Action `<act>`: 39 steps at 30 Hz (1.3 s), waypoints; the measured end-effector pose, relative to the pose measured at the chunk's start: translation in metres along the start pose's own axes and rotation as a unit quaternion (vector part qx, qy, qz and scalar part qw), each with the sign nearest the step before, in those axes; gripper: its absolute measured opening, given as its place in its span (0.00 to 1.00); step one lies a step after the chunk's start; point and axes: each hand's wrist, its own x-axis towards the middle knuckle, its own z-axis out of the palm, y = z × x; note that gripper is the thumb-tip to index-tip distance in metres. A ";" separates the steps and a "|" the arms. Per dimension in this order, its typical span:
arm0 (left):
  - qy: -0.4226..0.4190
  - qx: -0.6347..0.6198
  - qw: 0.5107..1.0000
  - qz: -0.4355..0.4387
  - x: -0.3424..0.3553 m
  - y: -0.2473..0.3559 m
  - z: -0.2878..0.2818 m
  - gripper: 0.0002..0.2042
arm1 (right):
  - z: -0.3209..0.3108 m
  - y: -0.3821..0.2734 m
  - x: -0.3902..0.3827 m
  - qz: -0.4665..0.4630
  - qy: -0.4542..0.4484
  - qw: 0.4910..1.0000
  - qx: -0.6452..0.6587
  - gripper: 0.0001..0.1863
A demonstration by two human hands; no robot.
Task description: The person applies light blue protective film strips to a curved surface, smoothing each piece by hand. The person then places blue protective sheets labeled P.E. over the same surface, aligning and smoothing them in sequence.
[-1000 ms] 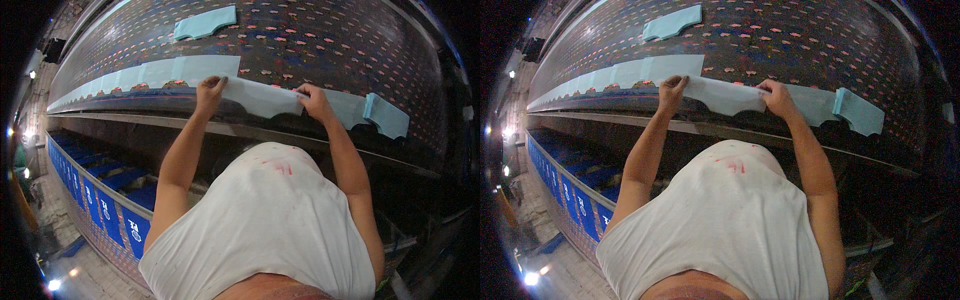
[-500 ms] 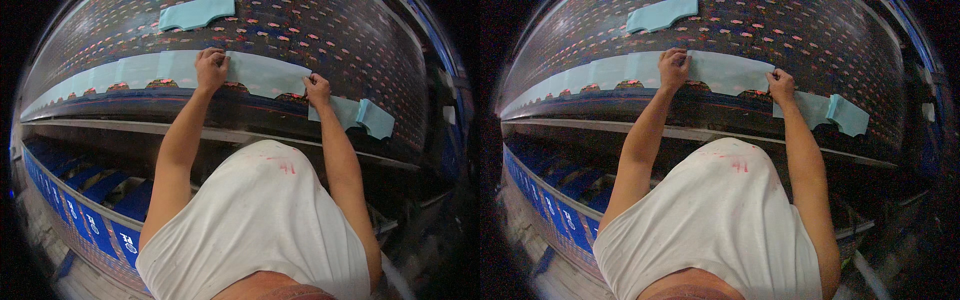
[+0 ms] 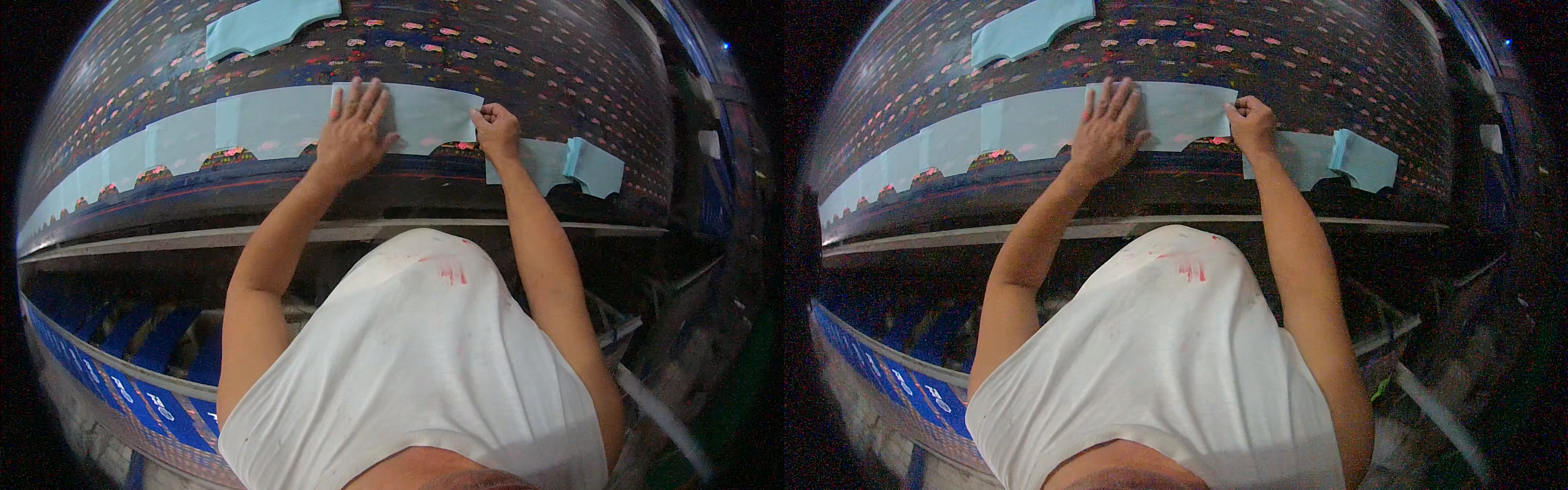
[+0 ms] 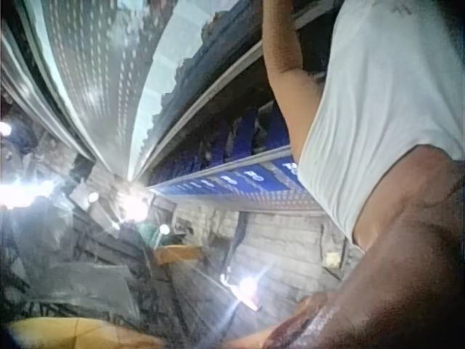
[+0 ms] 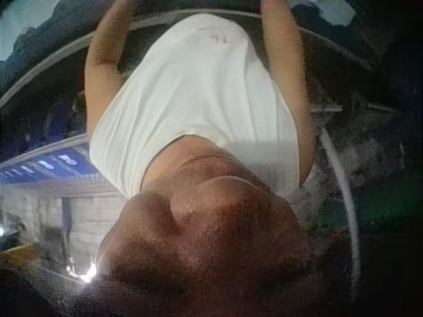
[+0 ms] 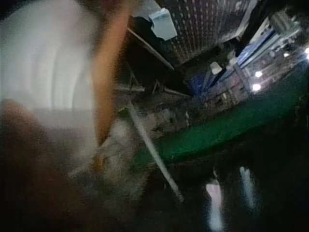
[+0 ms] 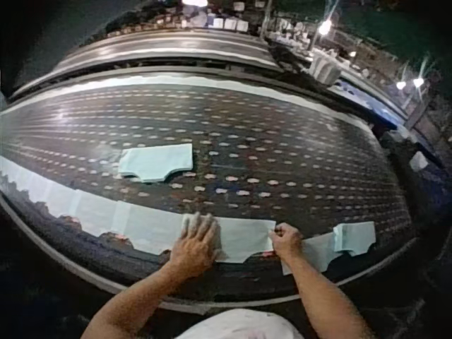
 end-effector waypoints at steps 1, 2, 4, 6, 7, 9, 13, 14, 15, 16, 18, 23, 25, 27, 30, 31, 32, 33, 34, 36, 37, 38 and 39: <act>-0.023 -0.010 1.000 0.009 0.000 0.012 0.001 0.42 | 0.001 0.004 0.001 0.001 -0.001 1.000 -0.005 0.13; -0.025 -0.024 0.999 0.026 0.000 0.021 0.004 0.45 | 0.002 0.005 0.001 -0.004 -0.002 1.000 -0.007 0.13; -0.038 -0.043 0.997 0.045 0.007 0.041 0.007 0.46 | 0.004 0.009 0.003 -0.015 -0.003 1.000 -0.010 0.12; -0.046 -0.034 0.996 0.074 0.018 0.060 0.018 0.47 | 0.004 0.014 0.002 -0.013 -0.006 1.000 0.012 0.12; -0.042 -0.038 0.995 0.085 0.023 0.069 0.023 0.47 | 0.002 0.009 0.003 -0.014 -0.009 1.000 0.024 0.12; -0.033 -0.047 0.993 0.107 0.033 0.087 0.032 0.48 | -0.010 0.001 0.004 0.057 -0.079 0.988 0.121 0.14; -0.058 -0.029 0.993 0.095 0.053 0.119 0.044 0.49 | -0.056 0.000 0.008 0.017 -0.160 0.985 0.064 0.12; -0.059 -0.021 0.994 0.091 0.058 0.124 0.047 0.50 | -0.071 0.007 0.008 -0.064 -0.136 0.988 -0.046 0.12; -0.060 -0.014 0.994 0.086 0.062 0.130 0.049 0.50 | -0.088 0.015 0.008 -0.143 -0.109 0.971 -0.156 0.11; -0.062 -0.005 0.995 0.083 0.065 0.135 0.051 0.50 | -0.106 0.025 0.009 -0.156 -0.111 0.958 -0.214 0.11; -0.069 0.011 0.995 0.064 0.072 0.144 0.051 0.50 | -0.143 0.048 0.014 -0.184 -0.116 0.921 -0.323 0.11; -0.077 0.027 0.997 -0.007 0.090 0.168 0.053 0.54 | -0.191 0.074 0.006 -0.245 -0.078 0.875 -0.409 0.08; -0.057 0.044 0.997 -0.038 0.094 0.180 0.057 0.55 | -0.199 0.079 0.008 -0.258 -0.110 0.877 -0.390 0.08; -0.071 0.069 0.992 -0.082 0.102 0.192 0.060 0.55 | -0.202 0.083 0.008 -0.295 -0.135 0.882 -0.342 0.09; -0.076 0.020 0.990 -0.120 0.112 0.222 0.048 0.47 | -0.203 0.097 0.002 -0.348 -0.189 0.897 -0.200 0.09; -0.075 -0.009 0.988 -0.133 0.111 0.231 0.043 0.43 | -0.202 0.099 -0.007 -0.344 -0.226 0.902 -0.133 0.09; -0.046 -0.047 0.995 -0.082 0.105 0.233 0.049 0.37 | -0.203 0.099 -0.018 -0.338 -0.265 0.901 -0.067 0.09; -0.016 -0.084 0.996 -0.030 0.096 0.232 0.058 0.32 | -0.208 0.099 -0.029 -0.325 -0.301 0.895 -0.046 0.10; 0.013 -0.120 0.993 0.020 0.087 0.231 0.063 0.27 | -0.217 0.093 -0.042 -0.312 -0.338 0.888 -0.025 0.10; -0.028 -0.216 0.976 -0.019 0.061 0.244 0.060 0.17 | -0.236 0.094 -0.058 -0.288 -0.390 0.875 -0.009 0.13; -0.048 -0.262 0.963 -0.041 0.045 0.254 0.056 0.13 | -0.247 0.095 -0.063 -0.280 -0.394 0.876 -0.005 0.14; -0.029 -0.311 0.944 -0.109 0.034 0.264 0.050 0.14 | -0.258 0.097 -0.066 -0.270 -0.397 0.877 -0.002 0.15; -0.026 -0.373 0.914 -0.156 0.024 0.269 0.046 0.12 | -0.266 0.103 -0.066 -0.260 -0.400 0.879 0.000 0.16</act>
